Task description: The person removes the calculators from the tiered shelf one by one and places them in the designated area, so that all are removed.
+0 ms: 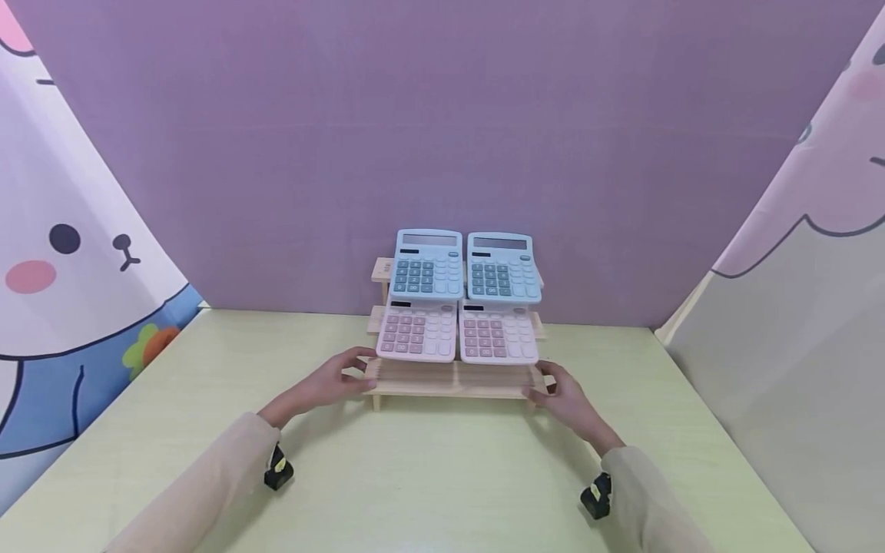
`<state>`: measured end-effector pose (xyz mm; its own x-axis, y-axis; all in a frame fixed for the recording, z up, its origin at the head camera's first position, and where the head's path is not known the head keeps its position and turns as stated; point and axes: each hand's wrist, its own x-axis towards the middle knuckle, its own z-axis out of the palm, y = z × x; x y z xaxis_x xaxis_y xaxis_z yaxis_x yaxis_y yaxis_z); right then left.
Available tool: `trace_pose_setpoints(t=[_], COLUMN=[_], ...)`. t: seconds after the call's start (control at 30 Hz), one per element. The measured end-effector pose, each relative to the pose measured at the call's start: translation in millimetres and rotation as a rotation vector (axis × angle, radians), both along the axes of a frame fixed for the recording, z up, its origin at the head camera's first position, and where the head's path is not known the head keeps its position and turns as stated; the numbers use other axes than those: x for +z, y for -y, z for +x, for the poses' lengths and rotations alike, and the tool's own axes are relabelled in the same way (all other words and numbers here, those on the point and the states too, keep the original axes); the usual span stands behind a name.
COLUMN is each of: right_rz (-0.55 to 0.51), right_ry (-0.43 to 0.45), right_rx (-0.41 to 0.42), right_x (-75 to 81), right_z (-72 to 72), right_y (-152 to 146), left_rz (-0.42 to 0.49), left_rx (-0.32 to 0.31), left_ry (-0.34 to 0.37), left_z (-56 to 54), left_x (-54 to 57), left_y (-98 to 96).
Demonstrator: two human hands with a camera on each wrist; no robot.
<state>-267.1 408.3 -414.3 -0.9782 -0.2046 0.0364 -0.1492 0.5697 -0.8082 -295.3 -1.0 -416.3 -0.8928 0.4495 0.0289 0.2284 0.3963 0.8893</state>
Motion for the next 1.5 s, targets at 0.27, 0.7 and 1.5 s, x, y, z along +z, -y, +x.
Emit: trace_pose_setpoints(t=[0.27,0.7,1.5], right_rz=[-0.019,-0.056,-0.035], right_ry=[0.001,0.008,0.036], right_rx=[-0.002,-0.001,-0.050], right_x=[0.8,-2.7,-4.2], right_z=[-0.2,-1.8,-4.0], right_y=[-0.6,-3.4,-3.9], left_rz=[-0.025,-0.043,-0.046], left_rx=[0.009,0.001,-0.038], left_ry=[0.019,0.014,-0.011], left_z=[-0.4,-1.1,-3.3], left_x=[0.3,0.5,-0.7], left_y=[1.4,2.3,4.6])
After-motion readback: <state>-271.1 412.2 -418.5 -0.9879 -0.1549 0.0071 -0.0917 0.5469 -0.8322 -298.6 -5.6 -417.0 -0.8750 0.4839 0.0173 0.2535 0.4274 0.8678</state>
